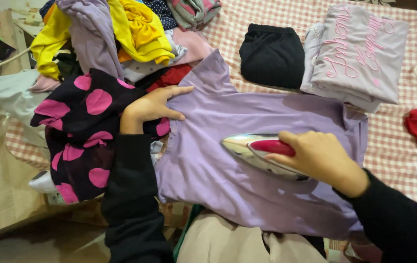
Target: Ironing and folding various pieces of clothing on a flat surface
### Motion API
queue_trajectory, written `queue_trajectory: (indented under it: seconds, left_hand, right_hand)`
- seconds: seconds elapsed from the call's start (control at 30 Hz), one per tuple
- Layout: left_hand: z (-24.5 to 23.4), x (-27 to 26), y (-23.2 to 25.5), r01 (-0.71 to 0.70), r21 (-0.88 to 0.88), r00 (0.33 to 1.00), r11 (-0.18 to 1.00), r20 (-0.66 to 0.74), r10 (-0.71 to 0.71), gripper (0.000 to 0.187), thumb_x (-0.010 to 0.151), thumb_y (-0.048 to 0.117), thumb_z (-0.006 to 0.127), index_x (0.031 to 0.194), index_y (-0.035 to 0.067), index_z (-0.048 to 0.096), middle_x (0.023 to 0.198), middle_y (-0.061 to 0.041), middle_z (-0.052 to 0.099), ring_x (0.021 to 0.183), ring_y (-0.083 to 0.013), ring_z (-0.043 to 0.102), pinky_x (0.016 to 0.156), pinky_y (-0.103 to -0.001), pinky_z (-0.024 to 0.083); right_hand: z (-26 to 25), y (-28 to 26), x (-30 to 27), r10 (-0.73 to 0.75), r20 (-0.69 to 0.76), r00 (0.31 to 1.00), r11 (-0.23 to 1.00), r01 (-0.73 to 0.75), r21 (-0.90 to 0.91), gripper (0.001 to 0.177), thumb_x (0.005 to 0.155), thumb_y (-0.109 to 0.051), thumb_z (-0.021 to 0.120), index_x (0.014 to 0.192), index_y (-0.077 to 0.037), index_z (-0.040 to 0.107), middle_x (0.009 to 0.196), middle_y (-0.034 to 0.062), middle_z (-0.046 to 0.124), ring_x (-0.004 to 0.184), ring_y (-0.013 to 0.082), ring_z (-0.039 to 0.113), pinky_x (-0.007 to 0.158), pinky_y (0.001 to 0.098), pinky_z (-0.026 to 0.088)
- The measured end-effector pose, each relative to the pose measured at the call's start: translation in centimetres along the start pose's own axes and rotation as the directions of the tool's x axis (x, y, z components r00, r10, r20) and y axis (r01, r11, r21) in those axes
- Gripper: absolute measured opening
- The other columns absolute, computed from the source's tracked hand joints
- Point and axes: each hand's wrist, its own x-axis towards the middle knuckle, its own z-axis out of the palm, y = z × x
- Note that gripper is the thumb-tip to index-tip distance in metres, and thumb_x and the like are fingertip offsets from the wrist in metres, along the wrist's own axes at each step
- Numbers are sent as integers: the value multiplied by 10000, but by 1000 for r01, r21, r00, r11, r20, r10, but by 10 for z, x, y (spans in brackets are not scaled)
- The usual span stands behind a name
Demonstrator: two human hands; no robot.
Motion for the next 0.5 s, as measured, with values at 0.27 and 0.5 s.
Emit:
queue_trajectory:
  seconds: [0.27,0.5]
  left_hand:
    - [2,-1,0,-23,-68,1000,997,8,24,877,773,141,839,1546,46,437,1542,-153,525,1414,-239,494,1174,-332,360]
    - [0,1,11,-4,-125,999,992,42,9,857,782,96,805,1552,67,431,1541,-136,533,1403,-214,490,1166,-327,358]
  right_hand:
    - [4,40,-8,210,-51,976,978,-210,9,494,831,-624,654,943,-146,703,688,192,689,670,426,687,584,540,529]
    - [4,16,-12,57,-25,998,996,-56,64,478,799,-602,684,884,-132,670,661,180,681,638,414,683,581,536,525]
